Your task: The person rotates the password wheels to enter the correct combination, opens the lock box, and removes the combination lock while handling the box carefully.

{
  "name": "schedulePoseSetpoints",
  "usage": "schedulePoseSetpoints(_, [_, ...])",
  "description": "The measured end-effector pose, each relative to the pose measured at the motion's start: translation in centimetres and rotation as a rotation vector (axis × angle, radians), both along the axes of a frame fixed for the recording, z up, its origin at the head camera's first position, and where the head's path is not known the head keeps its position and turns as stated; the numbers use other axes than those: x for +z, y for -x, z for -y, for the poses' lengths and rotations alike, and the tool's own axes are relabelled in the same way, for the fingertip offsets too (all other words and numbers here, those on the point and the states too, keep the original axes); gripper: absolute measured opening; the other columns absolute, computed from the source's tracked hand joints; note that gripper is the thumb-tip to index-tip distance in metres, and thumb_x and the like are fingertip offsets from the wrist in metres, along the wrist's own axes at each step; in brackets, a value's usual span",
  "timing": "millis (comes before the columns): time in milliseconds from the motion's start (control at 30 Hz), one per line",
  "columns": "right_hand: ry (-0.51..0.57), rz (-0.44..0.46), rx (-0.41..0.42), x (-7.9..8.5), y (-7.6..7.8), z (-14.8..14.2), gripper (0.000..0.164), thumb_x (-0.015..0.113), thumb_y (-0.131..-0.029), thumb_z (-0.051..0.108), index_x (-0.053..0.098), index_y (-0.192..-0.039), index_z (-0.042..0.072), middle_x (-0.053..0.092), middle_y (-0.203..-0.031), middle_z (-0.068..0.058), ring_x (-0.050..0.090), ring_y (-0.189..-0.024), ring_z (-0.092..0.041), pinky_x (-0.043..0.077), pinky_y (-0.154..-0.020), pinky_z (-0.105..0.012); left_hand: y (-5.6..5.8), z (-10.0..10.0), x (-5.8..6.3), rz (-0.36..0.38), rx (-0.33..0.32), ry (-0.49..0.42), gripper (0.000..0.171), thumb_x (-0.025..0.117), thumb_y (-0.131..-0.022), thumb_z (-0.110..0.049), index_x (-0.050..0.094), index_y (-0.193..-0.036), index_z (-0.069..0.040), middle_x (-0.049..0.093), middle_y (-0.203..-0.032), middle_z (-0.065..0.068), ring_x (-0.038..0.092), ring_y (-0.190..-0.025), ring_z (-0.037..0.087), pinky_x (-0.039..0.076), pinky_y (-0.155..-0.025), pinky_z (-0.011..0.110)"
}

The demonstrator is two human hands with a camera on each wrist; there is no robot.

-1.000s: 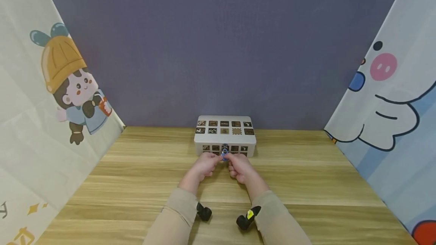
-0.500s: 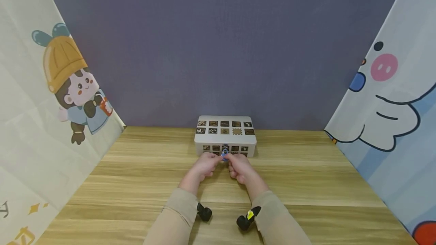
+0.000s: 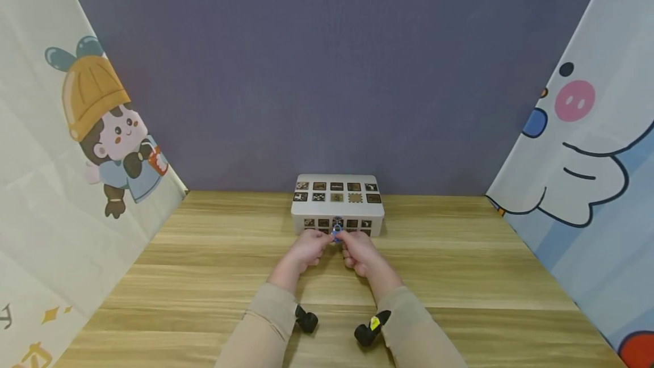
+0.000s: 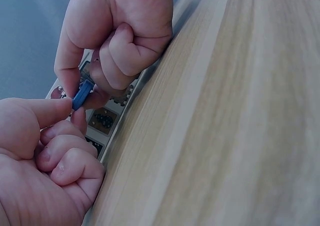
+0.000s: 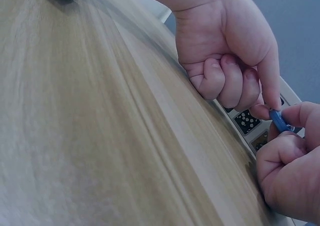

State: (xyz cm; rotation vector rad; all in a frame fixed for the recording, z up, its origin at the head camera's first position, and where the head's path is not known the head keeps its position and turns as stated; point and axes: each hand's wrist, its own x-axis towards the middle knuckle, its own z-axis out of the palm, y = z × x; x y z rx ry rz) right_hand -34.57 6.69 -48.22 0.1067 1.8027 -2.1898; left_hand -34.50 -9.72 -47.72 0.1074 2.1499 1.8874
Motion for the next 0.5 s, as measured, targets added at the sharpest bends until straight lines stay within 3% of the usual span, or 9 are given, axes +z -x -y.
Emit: schedulePoseSetpoints(500, [-0.034, -0.006, -0.002, -0.1, 0.03, 0.12, 0.019, 0.061, -0.095, 0.017, 0.06, -0.099, -0.002, 0.036, -0.057, 0.008, 0.028, -0.044, -0.003, 0.024, -0.038, -0.017, 0.03, -0.04, 0.04, 0.004, 0.003, 0.005, 0.029, 0.062, -0.101, -0.022, 0.066, -0.11, 0.005, 0.037, -0.057, -0.008, 0.031, -0.047, 0.006, 0.028, -0.042, 0.018])
